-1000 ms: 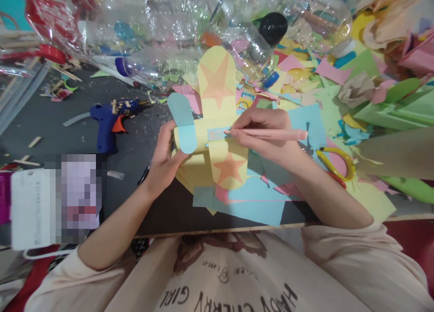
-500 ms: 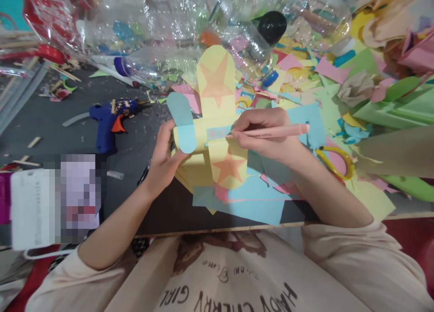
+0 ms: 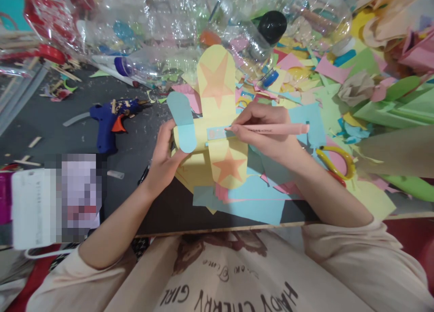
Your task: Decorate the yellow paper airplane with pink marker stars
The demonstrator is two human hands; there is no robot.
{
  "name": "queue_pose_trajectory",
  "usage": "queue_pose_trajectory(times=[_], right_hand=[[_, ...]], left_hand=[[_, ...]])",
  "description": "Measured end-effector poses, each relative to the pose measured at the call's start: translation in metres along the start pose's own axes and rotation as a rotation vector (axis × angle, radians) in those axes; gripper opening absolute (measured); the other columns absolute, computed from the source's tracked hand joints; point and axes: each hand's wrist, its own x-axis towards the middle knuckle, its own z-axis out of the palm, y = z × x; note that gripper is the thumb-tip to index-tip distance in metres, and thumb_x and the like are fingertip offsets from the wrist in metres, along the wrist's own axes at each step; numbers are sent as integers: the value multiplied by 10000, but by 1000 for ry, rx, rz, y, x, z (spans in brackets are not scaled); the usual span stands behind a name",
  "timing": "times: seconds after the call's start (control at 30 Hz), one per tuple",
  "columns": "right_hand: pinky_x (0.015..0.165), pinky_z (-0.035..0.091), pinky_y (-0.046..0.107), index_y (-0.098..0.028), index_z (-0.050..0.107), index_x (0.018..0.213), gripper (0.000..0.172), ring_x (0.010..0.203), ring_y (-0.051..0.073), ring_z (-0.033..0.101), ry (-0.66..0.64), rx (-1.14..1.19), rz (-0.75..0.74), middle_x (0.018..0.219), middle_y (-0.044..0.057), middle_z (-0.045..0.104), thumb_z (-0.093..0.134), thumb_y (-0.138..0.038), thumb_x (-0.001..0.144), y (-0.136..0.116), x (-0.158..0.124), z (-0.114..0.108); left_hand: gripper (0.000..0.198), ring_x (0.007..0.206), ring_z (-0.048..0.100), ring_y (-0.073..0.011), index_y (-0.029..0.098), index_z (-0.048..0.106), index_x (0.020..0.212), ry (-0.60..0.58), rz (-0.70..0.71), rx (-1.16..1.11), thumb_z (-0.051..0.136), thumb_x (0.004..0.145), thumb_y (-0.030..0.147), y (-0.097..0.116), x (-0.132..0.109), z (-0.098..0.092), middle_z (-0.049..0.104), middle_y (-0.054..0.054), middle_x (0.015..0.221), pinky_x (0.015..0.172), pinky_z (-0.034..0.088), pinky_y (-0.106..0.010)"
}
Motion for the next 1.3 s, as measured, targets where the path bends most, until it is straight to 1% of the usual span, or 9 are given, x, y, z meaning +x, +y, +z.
queue_pose_trajectory(times=[0.1, 0.33, 0.5, 0.6, 0.8, 1.03, 1.1, 1.2, 1.3], right_hand=[[525, 371, 284, -230, 516, 634, 241, 573, 115, 500, 0, -17, -12, 620, -30, 587, 633, -168, 835, -1, -1, 1], [499, 310, 293, -235, 450, 611, 283, 530, 108, 415, -16, -8, -110, 578, -39, 502, 606, -133, 824, 0, -1, -1], [485, 284, 312, -252, 364, 581, 303, 511, 125, 383, -30, -48, -54, 557, -28, 465, 572, -194, 793, -3, 1, -1], [488, 278, 312, -253, 346, 569, 310, 500, 115, 362, -44, -54, -31, 545, -33, 425, 566, -211, 783, -5, 1, -2], [501, 284, 294, -238, 383, 576, 299, 506, 98, 348, -98, -53, -38, 549, -46, 424, 581, -194, 795, -5, 1, -4], [490, 311, 289, -232, 453, 563, 285, 516, 114, 427, -114, 4, 36, 540, -39, 489, 635, -191, 778, -5, 1, -4], [481, 320, 283, -229, 497, 567, 260, 515, 112, 444, -89, 52, 36, 553, -33, 526, 658, -193, 769, -3, 3, -4], [459, 337, 274, -222, 562, 609, 196, 502, 110, 474, 12, 163, 25, 578, -24, 571, 679, -200, 764, 1, 5, -6], [439, 367, 280, -225, 583, 641, 166, 477, 117, 501, 63, 216, 100, 586, -17, 599, 691, -202, 764, 3, 7, -9]], left_hand=[[478, 1218, 582, -268, 346, 484, 1360, 3, 32, -4, 569, 937, 552, -4, 0, 0, 587, -51, 1279, 1006, 529, -401], [449, 1188, 603, -267, 351, 490, 1347, -2, 58, 37, 575, 940, 521, -4, 1, -2, 598, -53, 1261, 969, 547, -397], [450, 1167, 613, -266, 333, 495, 1346, 2, 63, 47, 579, 940, 509, -1, 2, -3, 609, -58, 1248, 948, 558, -395], [441, 1166, 615, -269, 332, 502, 1338, 9, 66, 46, 578, 941, 509, -1, 2, -2, 613, -57, 1250, 957, 553, -404], [447, 1201, 596, -269, 340, 500, 1345, 12, 49, 38, 570, 944, 523, -3, 1, -1, 604, -56, 1276, 984, 540, -411], [470, 1228, 576, -273, 356, 488, 1363, 10, 29, 14, 581, 936, 526, -5, -1, 0, 594, -51, 1292, 1027, 515, -439], [471, 1228, 576, -271, 353, 489, 1363, 13, 27, 18, 584, 935, 523, -4, -1, 0, 595, -45, 1300, 1041, 508, -440], [484, 1238, 574, -269, 341, 493, 1367, 11, 29, 4, 596, 930, 521, -2, 1, -2, 600, -43, 1317, 1046, 505, -428], [486, 1249, 574, -263, 332, 507, 1368, 18, 40, -43, 611, 928, 509, 0, 4, -4, 595, -40, 1351, 1018, 523, -391]])
